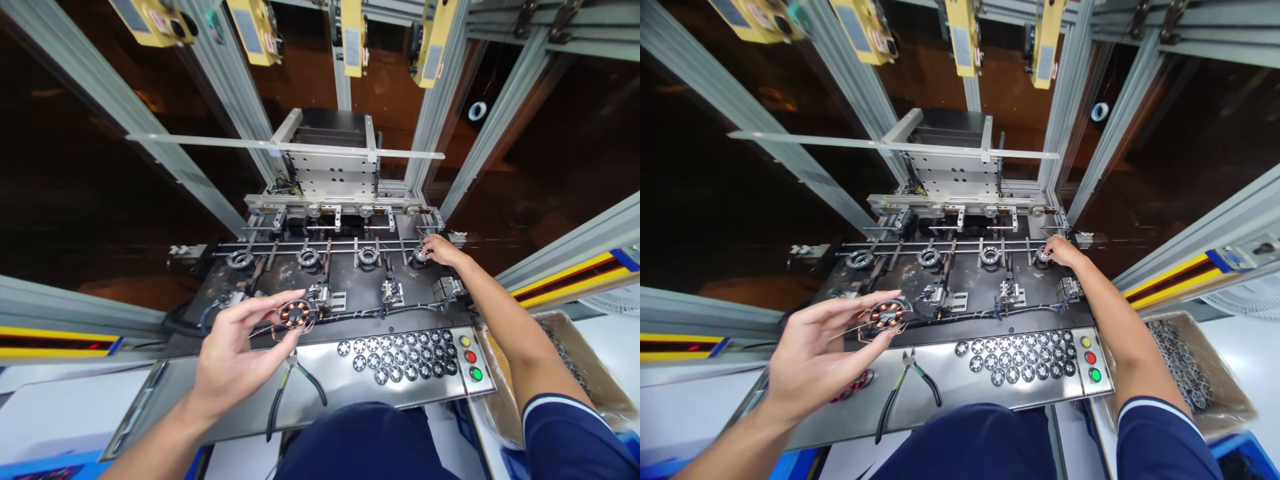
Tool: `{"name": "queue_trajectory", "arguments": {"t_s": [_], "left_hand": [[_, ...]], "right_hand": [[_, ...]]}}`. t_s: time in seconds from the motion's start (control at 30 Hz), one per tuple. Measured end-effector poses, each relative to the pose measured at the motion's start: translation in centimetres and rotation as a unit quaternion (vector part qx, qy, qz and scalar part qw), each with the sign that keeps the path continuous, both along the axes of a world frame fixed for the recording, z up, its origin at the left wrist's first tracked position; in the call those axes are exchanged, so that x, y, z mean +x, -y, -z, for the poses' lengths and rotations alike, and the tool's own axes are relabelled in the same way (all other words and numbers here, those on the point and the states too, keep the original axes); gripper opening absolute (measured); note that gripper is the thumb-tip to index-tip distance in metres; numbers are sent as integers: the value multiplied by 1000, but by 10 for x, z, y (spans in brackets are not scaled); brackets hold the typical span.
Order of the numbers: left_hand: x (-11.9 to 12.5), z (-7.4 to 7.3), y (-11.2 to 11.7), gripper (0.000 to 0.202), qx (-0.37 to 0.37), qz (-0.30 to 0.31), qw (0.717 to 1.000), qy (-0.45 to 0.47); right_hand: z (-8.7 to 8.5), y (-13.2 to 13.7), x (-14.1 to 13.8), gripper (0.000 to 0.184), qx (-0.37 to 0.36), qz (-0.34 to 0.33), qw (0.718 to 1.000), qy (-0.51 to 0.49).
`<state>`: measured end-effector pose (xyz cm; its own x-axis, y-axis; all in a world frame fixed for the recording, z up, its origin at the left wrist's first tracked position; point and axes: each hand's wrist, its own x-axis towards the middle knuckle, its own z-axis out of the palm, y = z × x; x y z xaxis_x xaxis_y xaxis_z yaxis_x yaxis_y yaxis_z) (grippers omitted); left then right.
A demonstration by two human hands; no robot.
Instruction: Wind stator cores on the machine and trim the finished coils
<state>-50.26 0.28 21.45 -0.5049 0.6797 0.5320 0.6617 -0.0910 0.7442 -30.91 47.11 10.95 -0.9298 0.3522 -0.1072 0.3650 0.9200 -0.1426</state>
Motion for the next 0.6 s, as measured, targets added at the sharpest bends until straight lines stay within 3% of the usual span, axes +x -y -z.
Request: {"name": "queue_trajectory", "arguments": {"t_s": [0.2,0.37,0.43,0.5,0.6], "left_hand": [[-3,7,10,46,0,-41,999,24],[-10,18,34,52,1,-96,994,54],[-15,33,57,55,-30,-147,986,69],[-19,59,88,57,-83,-204,971,89],[-22,112,143,55,-143,-280,943,108]], "right_hand": [[-13,10,-2,29,-1,14,999,-37],[-53,40,12,14,14,19,993,-116],[-71,73,17,10,9,0,986,-165],[-81,119,15,14,-8,-34,977,-211],[-72,210,-3,15,-67,-136,951,-269]]}}
